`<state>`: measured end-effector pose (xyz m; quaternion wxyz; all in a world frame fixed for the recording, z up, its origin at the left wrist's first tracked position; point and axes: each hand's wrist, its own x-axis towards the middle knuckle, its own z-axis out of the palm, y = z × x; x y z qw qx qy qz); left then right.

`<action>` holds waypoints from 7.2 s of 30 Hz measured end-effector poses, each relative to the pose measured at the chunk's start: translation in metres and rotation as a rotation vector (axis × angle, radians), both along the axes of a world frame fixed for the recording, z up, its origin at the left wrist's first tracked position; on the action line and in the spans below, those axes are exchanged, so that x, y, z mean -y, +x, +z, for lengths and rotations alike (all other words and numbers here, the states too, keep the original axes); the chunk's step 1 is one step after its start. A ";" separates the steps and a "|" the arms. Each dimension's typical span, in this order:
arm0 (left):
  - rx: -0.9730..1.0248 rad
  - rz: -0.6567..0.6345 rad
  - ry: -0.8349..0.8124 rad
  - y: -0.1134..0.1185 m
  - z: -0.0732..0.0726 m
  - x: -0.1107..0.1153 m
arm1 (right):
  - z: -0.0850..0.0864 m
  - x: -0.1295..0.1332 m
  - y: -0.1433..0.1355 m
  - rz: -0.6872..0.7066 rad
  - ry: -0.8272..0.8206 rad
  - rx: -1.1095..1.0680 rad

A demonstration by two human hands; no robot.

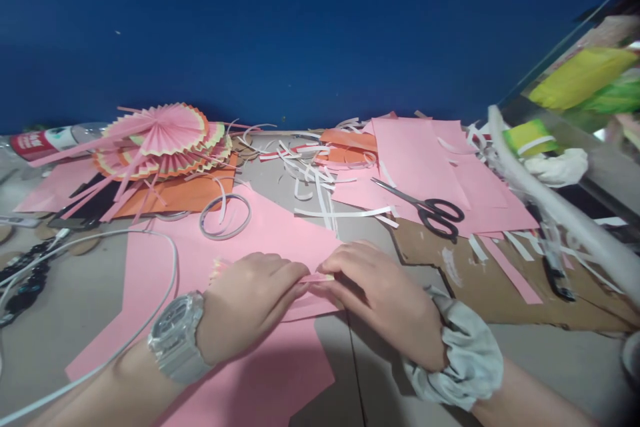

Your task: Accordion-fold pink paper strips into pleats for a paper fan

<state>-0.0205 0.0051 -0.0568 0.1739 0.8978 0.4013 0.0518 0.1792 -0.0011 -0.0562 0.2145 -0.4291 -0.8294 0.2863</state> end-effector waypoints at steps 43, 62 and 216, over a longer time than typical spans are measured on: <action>0.127 -0.096 0.091 -0.001 -0.005 -0.001 | 0.000 0.001 -0.001 0.035 -0.057 -0.112; 0.105 0.062 -0.010 0.001 -0.001 0.001 | 0.002 0.001 0.004 -0.184 -0.116 -0.216; 0.046 -0.237 -0.800 0.002 0.018 -0.059 | -0.021 -0.015 0.013 0.179 0.283 0.307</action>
